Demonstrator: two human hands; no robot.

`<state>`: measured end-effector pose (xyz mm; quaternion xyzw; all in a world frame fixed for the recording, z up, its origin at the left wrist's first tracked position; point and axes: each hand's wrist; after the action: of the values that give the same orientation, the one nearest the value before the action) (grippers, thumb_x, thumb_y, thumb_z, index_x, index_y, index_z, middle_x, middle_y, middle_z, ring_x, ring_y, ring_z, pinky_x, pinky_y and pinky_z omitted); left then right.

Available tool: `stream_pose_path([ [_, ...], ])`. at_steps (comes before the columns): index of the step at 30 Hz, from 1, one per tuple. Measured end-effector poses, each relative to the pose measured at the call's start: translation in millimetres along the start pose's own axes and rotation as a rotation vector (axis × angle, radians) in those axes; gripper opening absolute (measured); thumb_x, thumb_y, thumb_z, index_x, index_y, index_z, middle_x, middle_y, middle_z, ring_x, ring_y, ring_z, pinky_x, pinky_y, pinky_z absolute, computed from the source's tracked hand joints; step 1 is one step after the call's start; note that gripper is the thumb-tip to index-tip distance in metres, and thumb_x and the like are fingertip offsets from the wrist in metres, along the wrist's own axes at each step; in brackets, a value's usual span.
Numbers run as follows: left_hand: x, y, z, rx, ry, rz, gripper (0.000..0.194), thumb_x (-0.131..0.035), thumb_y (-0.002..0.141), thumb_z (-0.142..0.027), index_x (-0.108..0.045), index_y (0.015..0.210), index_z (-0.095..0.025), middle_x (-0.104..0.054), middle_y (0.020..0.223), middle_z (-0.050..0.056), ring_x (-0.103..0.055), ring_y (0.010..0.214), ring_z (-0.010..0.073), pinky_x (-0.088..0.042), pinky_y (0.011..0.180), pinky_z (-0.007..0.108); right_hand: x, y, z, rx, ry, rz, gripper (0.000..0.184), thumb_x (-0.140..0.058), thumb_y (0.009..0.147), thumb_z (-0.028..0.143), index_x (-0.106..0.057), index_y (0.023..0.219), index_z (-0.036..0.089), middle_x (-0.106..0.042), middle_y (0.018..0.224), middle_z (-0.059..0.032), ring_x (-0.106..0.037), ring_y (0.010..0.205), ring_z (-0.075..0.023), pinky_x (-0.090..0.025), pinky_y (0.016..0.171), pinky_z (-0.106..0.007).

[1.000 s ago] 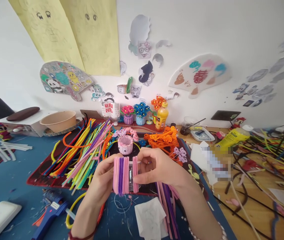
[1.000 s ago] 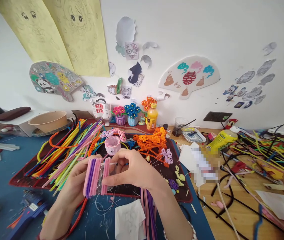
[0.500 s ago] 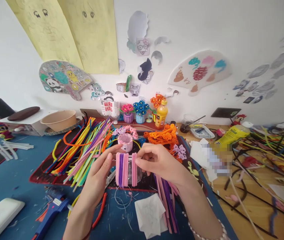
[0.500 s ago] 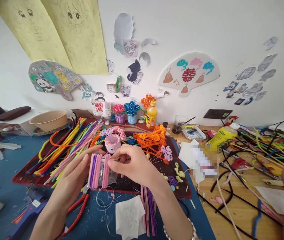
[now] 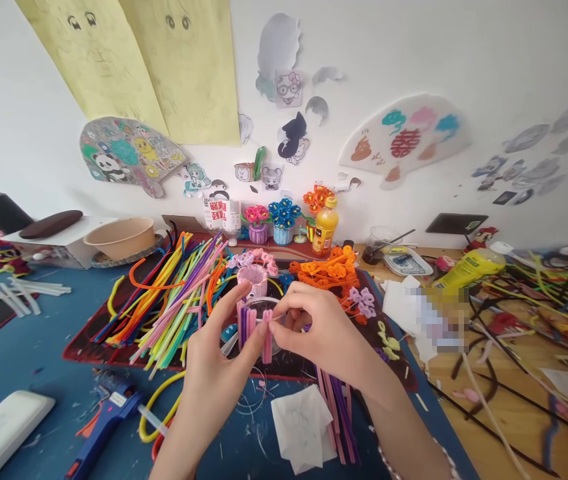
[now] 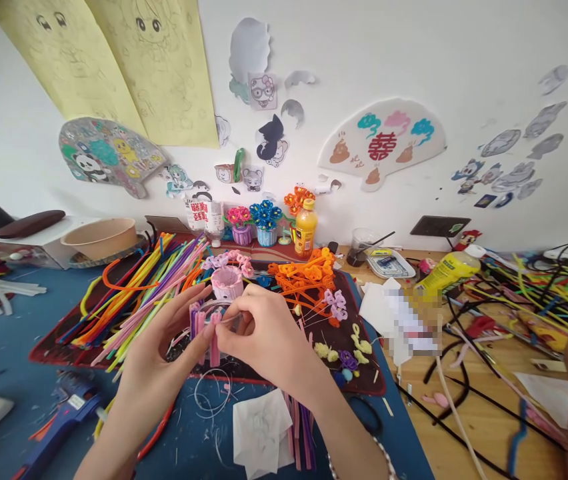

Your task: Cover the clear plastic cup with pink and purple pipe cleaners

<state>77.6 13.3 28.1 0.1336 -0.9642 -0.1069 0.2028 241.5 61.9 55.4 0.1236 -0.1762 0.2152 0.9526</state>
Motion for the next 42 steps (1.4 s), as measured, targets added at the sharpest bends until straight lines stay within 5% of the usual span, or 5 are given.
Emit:
stream_pose_path([
  [22,-4.5,-0.4,-1.8,0.053,0.004,-0.05,0.051,-0.069,0.084,-0.045,-0.06,0.131,-0.026,-0.069,0.13,0.007,-0.064,0.119,0.0285,-0.05,0.095,0.035,0.9,4.2,-3.3,0.005,0.023,-0.004,0.007,-0.067,0.08,0.02,-0.069,0.075,0.017,-0.054,0.079,0.0009,-0.056,0.063,-0.0108,-0.045,0.057,-0.024],
  [30,-4.6,-3.8,-6.3,0.063,0.006,-0.09,0.054,-0.074,0.079,-0.041,-0.062,0.13,-0.026,-0.071,0.126,0.008,-0.064,0.119,0.0317,-0.05,0.098,0.038,8.5,12.8,-22.2,-0.081,0.275,0.201,0.019,-0.08,0.069,0.019,-0.065,0.08,0.018,-0.056,0.08,0.003,-0.053,0.063,-0.0096,-0.042,0.057,-0.023],
  [42,-0.6,-12.0,4.1,0.123,-0.238,0.126,0.068,-0.071,0.082,-0.04,-0.044,0.144,-0.029,-0.05,0.151,0.009,-0.05,0.137,0.0282,-0.041,0.112,0.04,11.6,13.2,-24.7,-0.107,0.383,0.23,0.025,-0.083,0.067,0.023,-0.065,0.082,0.016,-0.057,0.084,0.0021,-0.051,0.067,-0.01,-0.043,0.062,-0.024],
])
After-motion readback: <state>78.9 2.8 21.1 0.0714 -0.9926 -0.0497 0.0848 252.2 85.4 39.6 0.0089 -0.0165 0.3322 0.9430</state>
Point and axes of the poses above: each hand's wrist, its own y-axis towards the middle knuckle, its own x-axis out of the back of the hand, z = x × y
